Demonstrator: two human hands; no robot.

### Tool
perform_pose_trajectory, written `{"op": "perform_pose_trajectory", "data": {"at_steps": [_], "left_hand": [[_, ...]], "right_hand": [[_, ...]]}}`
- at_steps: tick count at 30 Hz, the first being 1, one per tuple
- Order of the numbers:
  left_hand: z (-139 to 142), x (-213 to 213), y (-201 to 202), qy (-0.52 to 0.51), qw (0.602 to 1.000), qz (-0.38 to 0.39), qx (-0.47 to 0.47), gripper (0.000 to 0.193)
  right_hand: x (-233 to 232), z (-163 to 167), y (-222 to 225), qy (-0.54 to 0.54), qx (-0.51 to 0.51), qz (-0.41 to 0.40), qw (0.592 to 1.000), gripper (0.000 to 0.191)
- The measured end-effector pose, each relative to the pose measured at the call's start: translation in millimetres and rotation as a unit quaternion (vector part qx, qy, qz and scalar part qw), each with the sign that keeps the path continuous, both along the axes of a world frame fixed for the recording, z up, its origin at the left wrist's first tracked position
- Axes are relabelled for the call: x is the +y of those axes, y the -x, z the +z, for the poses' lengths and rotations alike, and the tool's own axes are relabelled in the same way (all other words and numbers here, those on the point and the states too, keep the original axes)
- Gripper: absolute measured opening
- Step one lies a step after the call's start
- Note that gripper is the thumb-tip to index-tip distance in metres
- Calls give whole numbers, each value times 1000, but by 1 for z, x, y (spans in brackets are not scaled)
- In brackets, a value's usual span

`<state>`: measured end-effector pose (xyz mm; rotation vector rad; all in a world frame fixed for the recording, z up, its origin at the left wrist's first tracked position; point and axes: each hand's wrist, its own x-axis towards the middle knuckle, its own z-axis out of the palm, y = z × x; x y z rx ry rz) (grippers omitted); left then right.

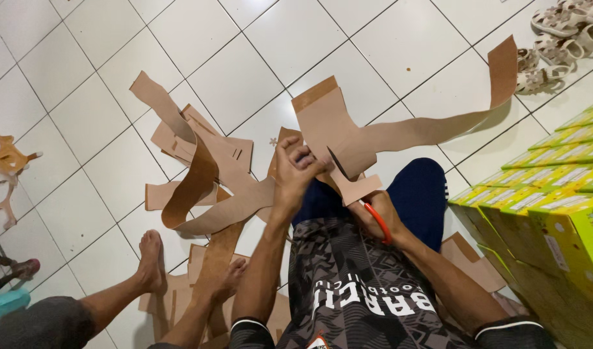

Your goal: The person sits on the floor and uses red-handled scissors to cut a long strip of light brown material into smaller pieces. They repeatedly trim the material and drop the cut pieces onto the floor. The person briefly stands to move a green plastic stool before resuming the cutting task.

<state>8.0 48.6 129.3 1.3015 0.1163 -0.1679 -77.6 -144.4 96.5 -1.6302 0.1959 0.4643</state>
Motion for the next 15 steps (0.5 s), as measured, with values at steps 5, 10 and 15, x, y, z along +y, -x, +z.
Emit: {"op": "perform_pose_trajectory", "data": {"at_steps": [5, 10, 15], "left_hand": [[18, 23, -9, -43, 997, -69, -11, 55], [28, 14, 7, -111, 990, -86, -28, 45], [22, 16, 9, -125, 987, -93, -25, 46]], "right_hand": [[-3, 5, -7, -49, 14, 40, 998, 23], [2, 4, -16, -98, 9, 61, 993, 26], [-1, 6, -18, -210, 26, 75, 974, 26]]}}
